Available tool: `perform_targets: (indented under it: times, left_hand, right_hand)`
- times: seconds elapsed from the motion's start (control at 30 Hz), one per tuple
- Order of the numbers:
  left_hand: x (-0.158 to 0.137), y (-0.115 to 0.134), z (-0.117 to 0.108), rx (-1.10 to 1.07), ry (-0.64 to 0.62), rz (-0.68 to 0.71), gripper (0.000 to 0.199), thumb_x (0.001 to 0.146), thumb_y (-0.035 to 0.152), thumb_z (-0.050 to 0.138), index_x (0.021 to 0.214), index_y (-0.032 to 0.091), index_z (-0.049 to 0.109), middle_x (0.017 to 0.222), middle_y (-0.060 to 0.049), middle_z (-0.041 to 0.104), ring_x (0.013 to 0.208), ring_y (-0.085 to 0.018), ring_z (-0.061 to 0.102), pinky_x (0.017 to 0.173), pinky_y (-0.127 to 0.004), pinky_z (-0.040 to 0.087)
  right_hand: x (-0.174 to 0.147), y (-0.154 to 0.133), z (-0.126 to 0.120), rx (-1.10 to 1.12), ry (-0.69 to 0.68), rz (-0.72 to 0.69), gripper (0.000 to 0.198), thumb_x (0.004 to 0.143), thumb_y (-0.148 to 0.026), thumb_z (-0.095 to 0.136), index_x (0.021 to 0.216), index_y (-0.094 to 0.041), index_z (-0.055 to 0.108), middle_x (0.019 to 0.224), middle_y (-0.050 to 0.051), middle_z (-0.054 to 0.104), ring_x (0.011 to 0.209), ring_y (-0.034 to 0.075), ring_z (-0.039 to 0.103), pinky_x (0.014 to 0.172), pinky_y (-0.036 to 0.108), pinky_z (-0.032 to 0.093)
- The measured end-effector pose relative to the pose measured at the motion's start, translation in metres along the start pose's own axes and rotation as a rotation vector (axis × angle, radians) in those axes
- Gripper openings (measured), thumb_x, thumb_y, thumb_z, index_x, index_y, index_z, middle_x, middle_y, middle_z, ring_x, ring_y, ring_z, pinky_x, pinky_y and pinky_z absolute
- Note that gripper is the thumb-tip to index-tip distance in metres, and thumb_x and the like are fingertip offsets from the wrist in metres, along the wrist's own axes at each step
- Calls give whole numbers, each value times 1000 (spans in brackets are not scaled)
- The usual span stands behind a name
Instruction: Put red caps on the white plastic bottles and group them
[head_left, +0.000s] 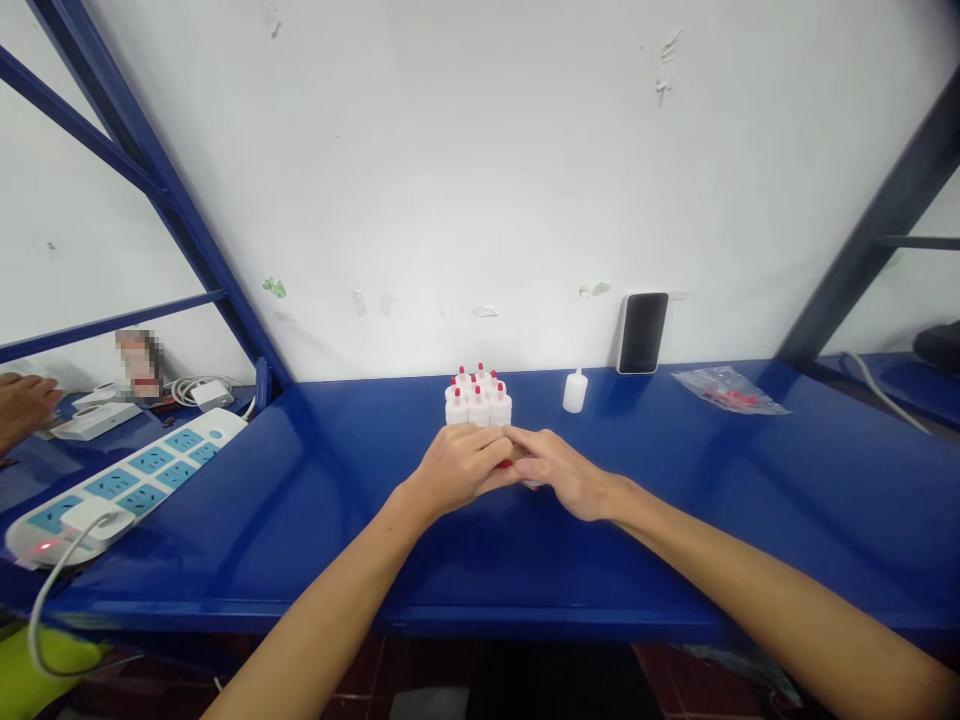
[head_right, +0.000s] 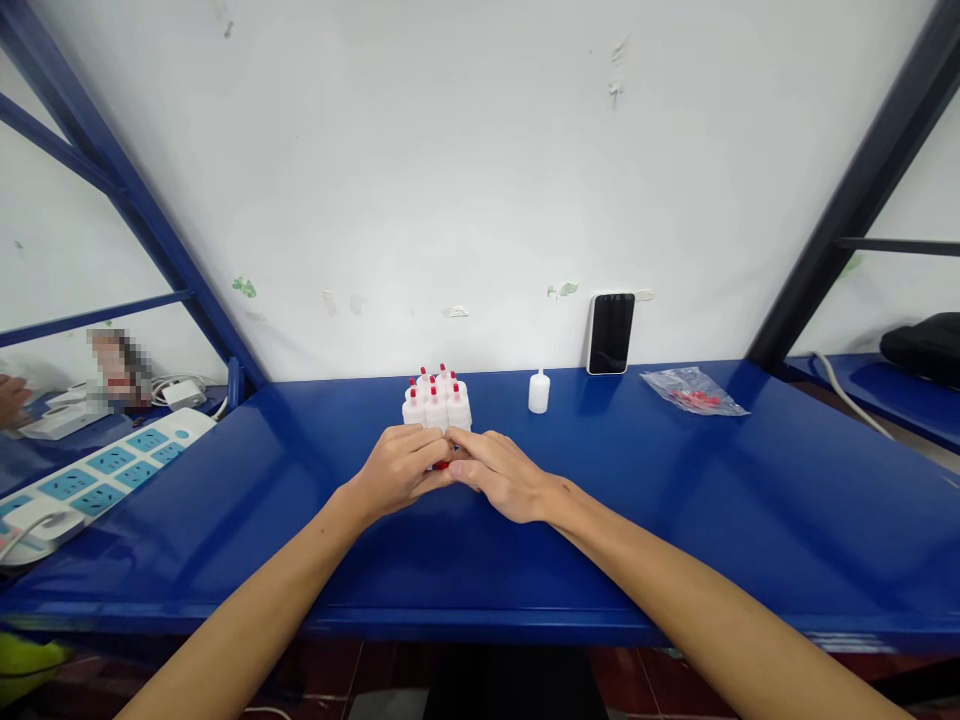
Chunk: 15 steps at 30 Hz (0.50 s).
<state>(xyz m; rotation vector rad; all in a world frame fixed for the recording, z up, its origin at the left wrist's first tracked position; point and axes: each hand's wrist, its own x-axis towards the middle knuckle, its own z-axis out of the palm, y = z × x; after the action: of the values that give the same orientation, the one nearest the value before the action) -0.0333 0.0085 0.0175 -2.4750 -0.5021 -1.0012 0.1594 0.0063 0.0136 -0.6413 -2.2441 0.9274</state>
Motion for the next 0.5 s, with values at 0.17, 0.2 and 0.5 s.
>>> perform_targets:
  times: [0.17,0.2,0.5]
  left_hand:
    - [-1,2,0,-53,-39,20,40,100,39,42,70,16,52,68,-1,56,58,-11,50,56,-23,38]
    - [-1,2,0,-44,-55,29,40,100,38,42,69,16,52,68,-1,57,59,-11,51,56,-23,38]
    - [-1,4,5,75,-85,64,39,100,40,42,70,16,51,64,0,55,52,-10,50,52,-24,36]
  right_hand:
    - [1,-5,0,-91,-24,-12,26,94,-42,42,98,-20,54,72,-2,53,65,15,43,62,27,34]
    - [1,-6,0,-108,-32,-3,22,93,-39,43,97,-20,54,72,-2,54,65,15,44,62,27,34]
    - [2,-9,4,-152,2,13,12,85,-15,39,75,-21,38,62,-5,37,55,11,31,55,26,25]
